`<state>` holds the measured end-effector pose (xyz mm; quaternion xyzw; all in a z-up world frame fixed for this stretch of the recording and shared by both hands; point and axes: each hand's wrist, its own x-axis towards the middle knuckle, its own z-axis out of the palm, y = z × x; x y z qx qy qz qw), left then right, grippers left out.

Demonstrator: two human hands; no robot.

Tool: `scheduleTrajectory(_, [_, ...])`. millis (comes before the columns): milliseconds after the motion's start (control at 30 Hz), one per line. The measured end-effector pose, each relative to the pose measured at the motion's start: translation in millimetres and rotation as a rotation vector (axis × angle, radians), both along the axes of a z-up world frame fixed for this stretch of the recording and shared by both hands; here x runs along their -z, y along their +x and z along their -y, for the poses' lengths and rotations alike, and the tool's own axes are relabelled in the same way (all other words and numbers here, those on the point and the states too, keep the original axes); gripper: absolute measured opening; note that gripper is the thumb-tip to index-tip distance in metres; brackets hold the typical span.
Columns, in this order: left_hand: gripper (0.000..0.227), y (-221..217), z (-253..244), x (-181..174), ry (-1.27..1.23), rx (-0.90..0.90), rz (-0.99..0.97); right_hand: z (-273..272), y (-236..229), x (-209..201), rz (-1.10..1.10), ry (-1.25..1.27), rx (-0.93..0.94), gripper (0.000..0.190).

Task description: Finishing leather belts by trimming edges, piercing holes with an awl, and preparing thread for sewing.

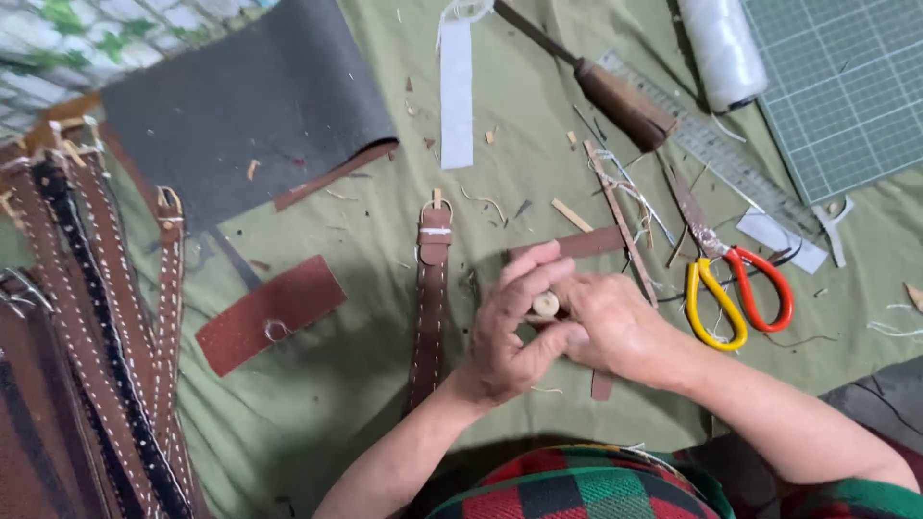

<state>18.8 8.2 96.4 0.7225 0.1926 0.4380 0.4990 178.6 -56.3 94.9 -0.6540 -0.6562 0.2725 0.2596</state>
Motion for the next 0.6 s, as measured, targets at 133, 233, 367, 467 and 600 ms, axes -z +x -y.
scheduleTrajectory(133, [0.050, 4.4, 0.9, 10.6, -0.025, 0.036, 0.018, 10.3, 4.9, 23.5, 0.081, 0.089, 0.000, 0.021])
scheduleTrajectory(233, [0.041, 6.9, 4.3, 12.4, 0.001, -0.014, 0.051, 3.1, 18.2, 4.3, 0.081, 0.077, -0.061, 0.024])
scheduleTrajectory(367, [0.035, 1.8, 0.4, 21.8, -0.080, -0.020, 0.044, -33.7, 77.9, -19.2, 0.168, 0.133, 0.005, 0.025])
scheduleTrajectory(467, [0.032, 2.2, -1.9, 23.9, -0.118, 0.002, 0.036, -70.6, 143.2, 20.4, 0.515, 0.319, 0.234, 0.039])
scheduleTrajectory(600, [0.029, 4.1, -0.4, 19.1, -0.099, 0.007, 0.064, -99.7, 163.4, 59.4, 0.703, 0.054, 0.382, 0.064])
